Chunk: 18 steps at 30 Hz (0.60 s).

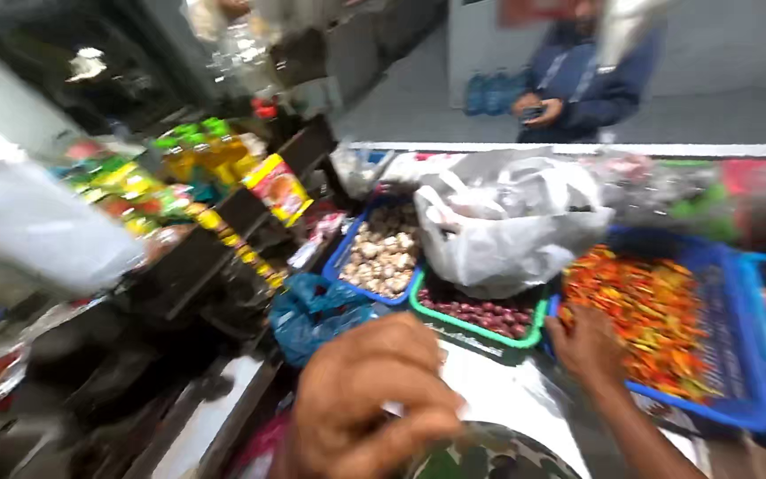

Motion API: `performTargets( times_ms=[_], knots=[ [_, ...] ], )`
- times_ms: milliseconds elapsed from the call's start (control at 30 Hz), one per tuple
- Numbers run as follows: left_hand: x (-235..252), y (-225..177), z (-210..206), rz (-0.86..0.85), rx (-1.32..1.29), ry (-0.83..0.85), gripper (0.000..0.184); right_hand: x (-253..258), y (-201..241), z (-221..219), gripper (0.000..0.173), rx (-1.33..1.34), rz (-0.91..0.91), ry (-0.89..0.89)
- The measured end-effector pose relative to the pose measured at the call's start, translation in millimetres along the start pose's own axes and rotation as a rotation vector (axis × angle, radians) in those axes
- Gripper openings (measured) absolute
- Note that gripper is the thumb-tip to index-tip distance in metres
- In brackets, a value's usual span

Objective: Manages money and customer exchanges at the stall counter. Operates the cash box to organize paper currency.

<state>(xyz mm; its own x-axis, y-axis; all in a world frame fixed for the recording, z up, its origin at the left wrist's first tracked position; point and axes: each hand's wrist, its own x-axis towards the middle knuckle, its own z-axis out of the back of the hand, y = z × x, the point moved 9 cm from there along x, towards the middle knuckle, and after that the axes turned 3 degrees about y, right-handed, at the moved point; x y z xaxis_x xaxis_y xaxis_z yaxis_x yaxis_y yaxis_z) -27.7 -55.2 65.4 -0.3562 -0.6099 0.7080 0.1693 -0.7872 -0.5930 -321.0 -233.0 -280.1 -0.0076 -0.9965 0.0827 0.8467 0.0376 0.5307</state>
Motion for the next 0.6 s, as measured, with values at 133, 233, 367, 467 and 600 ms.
performTargets(
  times_ms=[133, 233, 367, 467, 600],
  knots=[
    [-123, 174, -5, 0.612, 0.159, -0.102, 0.022, 1, -9, -9, 0.078, 0.009, -0.067, 0.066],
    [-232, 248, -16, 1.050, 0.635, 0.060, 0.046, 0, -12, -14, 0.081, -0.029, -0.101, 0.101],
    [-315, 281, -40, 1.197, 0.840, 0.144, 0.059, 2, -18, -19, 0.084, -0.056, -0.121, 0.109],
    [-347, 297, -44, 1.275, 0.911, 0.093, 0.060, 2, -13, -23, 0.083, -0.074, -0.108, 0.101],
    [-345, 302, -53, 1.286, 0.999, 0.105, 0.058, -5, -12, -16, 0.075, -0.081, -0.086, 0.080]
  ],
)
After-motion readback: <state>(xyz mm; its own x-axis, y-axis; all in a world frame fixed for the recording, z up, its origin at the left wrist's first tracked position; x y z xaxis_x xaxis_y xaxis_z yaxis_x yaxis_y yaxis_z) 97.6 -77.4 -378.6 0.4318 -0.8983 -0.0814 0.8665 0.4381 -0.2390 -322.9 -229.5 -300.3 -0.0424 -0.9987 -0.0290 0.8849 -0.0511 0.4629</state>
